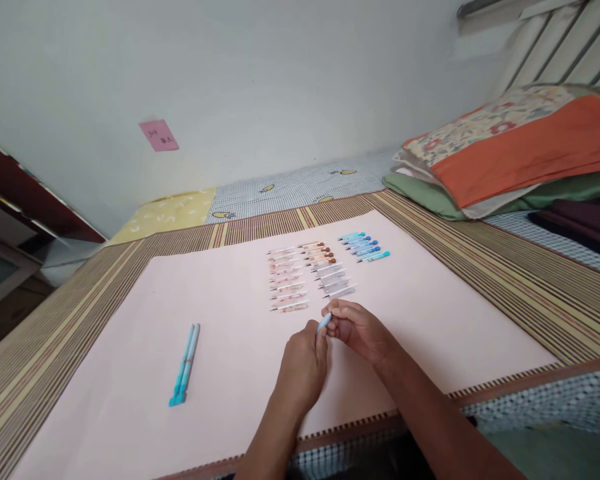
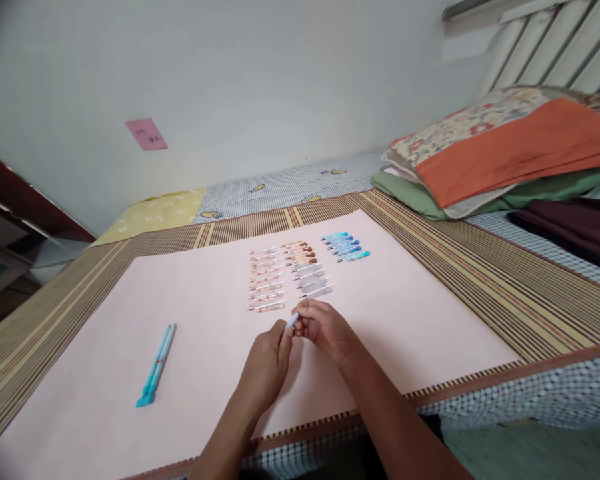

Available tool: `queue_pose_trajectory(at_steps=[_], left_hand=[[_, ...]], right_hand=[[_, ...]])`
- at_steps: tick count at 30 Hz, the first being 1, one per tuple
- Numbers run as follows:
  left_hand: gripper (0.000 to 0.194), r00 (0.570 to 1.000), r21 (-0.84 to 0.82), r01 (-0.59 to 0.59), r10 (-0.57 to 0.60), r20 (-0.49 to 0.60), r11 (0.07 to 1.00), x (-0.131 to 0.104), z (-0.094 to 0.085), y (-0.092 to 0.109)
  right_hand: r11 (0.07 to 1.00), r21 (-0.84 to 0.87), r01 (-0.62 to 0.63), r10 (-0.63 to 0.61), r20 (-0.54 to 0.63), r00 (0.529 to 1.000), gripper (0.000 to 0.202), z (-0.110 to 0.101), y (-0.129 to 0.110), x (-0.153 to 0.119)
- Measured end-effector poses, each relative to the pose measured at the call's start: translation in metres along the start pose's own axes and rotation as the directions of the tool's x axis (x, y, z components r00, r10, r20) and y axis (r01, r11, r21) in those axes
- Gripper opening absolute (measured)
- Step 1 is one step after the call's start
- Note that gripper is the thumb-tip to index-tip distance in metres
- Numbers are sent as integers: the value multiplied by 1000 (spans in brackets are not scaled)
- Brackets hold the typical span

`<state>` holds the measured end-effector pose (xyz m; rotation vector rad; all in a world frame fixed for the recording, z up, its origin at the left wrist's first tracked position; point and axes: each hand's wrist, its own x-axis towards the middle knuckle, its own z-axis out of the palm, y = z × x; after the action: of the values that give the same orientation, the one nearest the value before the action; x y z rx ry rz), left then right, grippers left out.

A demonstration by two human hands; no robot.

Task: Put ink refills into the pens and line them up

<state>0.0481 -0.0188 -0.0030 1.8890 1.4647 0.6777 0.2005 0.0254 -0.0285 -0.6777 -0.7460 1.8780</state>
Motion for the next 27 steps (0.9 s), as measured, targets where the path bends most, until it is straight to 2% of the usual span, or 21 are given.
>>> queue_pose_trajectory(at_steps=[6,19,27], left_hand=[[31,1000,67,-9,9,1,998,-1,-2,0],[35,1000,-42,10,-10,4,999,-1,-5,2],[38,1000,-173,5,-6,-3,985,-2,-5,0]], right_hand=[[1000,18,-4,4,19,1000,17,0,1,0],[994,-41,98,-97,31,995,22,6,5,-1],[968,-154,200,-205,-18,978,24,10,10,-1]])
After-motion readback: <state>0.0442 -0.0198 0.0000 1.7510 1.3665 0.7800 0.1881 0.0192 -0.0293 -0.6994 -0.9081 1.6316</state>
